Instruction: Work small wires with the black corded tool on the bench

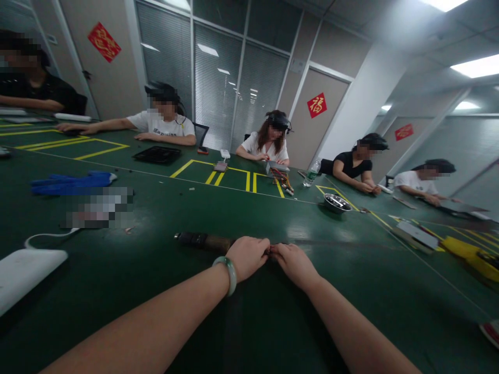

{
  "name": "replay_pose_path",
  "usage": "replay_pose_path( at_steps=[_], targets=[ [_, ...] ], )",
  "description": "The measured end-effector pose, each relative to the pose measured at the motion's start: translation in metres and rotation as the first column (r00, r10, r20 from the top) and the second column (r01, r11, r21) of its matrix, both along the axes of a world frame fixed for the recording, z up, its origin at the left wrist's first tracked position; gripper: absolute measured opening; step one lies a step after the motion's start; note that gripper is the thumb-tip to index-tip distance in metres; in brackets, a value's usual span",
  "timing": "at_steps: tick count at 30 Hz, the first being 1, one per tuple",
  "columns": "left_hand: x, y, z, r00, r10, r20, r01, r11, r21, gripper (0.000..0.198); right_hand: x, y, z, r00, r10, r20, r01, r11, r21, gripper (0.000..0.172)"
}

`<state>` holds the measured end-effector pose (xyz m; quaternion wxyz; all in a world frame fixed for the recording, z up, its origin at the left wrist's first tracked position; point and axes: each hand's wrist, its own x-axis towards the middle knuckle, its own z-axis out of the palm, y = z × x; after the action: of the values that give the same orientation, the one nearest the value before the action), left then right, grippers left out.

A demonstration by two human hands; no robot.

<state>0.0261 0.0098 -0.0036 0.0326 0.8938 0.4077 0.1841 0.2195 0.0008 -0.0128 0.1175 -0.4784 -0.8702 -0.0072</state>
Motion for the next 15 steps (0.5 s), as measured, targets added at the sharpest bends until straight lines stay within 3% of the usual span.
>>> replay_pose_path(
  at_steps=[6,10,13,15],
  targets=[
    [0.000,-0.002,0.003,0.999,0.030,0.014,-0.030,0.999,-0.037,0.020,-0.005,0.000,0.001,0.973,0.017,0.230,-0.044,0.993,0.111,0.013],
    [-0.002,-0.004,0.003,0.993,-0.074,0.095,0.068,0.995,0.066,0.031,-0.009,0.002,-0.002,0.953,-0.017,0.304,-0.030,0.988,0.149,0.016],
    [-0.006,-0.007,0.005,0.975,-0.162,0.152,0.140,0.980,0.142,0.037,0.000,0.012,0.000,0.946,-0.111,0.303,0.078,0.990,0.119,0.015],
    [-0.009,-0.009,0.008,0.963,-0.208,0.171,0.180,0.970,0.164,0.037,0.023,0.019,0.004,0.932,-0.210,0.295,0.188,0.977,0.102,0.012]
  ],
)
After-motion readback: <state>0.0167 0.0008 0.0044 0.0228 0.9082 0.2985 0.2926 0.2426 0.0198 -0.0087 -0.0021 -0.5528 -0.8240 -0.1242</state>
